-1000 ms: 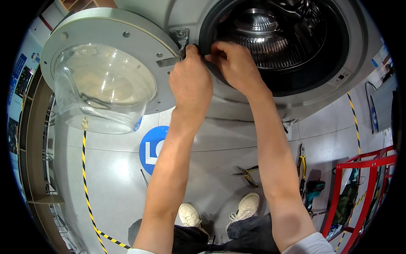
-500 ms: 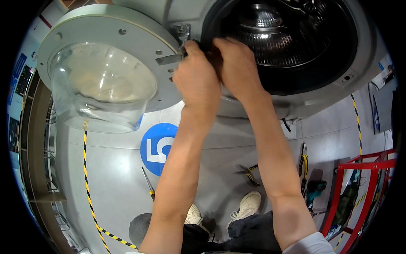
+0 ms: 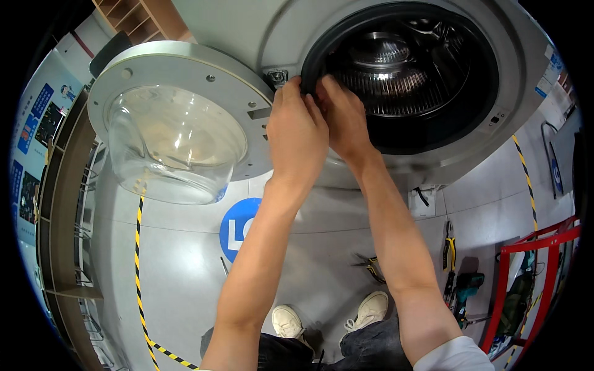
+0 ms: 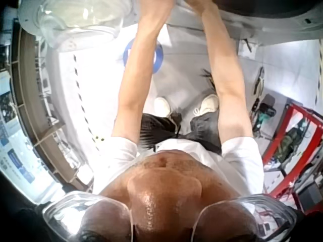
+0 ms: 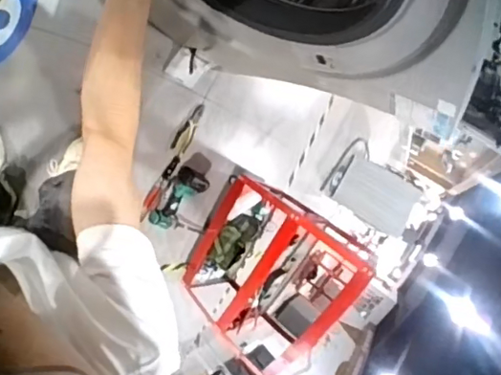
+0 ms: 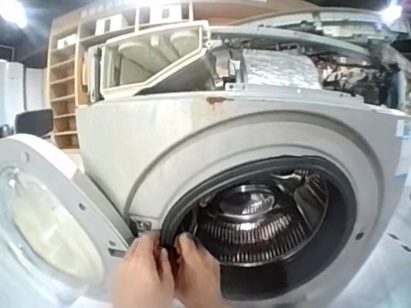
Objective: The person unscrews the door hinge of a washing machine using a screwdriver and then removes the rubber seal from the door opening by hand.
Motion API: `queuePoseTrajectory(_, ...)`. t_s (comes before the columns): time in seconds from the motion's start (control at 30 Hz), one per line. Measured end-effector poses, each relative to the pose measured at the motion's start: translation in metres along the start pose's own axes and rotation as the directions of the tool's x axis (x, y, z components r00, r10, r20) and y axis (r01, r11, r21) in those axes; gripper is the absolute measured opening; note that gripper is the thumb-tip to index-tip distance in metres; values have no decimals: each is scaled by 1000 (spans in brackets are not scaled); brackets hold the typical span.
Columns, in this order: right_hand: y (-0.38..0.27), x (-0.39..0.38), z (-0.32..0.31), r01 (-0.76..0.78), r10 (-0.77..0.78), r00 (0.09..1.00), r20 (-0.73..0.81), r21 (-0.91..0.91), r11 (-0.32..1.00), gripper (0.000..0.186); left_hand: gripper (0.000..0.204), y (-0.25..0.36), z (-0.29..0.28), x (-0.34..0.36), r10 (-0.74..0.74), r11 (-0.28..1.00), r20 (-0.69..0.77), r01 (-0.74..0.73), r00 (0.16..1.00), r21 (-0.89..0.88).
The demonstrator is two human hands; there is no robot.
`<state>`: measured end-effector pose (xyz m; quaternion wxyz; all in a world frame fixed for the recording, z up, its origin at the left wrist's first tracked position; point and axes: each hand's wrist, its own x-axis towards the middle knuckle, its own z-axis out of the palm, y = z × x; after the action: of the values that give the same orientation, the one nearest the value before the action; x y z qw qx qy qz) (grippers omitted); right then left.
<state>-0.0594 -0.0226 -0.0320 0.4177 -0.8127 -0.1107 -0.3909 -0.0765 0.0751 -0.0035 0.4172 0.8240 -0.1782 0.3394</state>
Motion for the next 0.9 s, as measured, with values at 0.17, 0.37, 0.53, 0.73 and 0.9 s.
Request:
queuePoseTrajectory(0.17,-6,1,6,94,-103,991,-84,-107,990,14,25,-2,-4,4,49,998,41,-51,998,46)
queuePoseTrajectory(0.37,1,3,7,99,-108,991,-83,-103,990,17,23,13,-2,18,173,985,-35,-172,984,15)
queuePoseTrajectory(0.53,-21,23,-20,-235,225,972,71,333,913,18,15,28,-6,39,292,954,-110,-280,950,111)
queuePoseTrajectory(0.73,-29,45,-34,-177,259,957,-131,443,879,14,11,25,-11,56,292,956,7,-292,956,-10)
queuePoseTrajectory(0.9,-35,50,-29,-122,207,939,-273,299,946,16,9,24,-11,58,310,949,-31,-308,950,67)
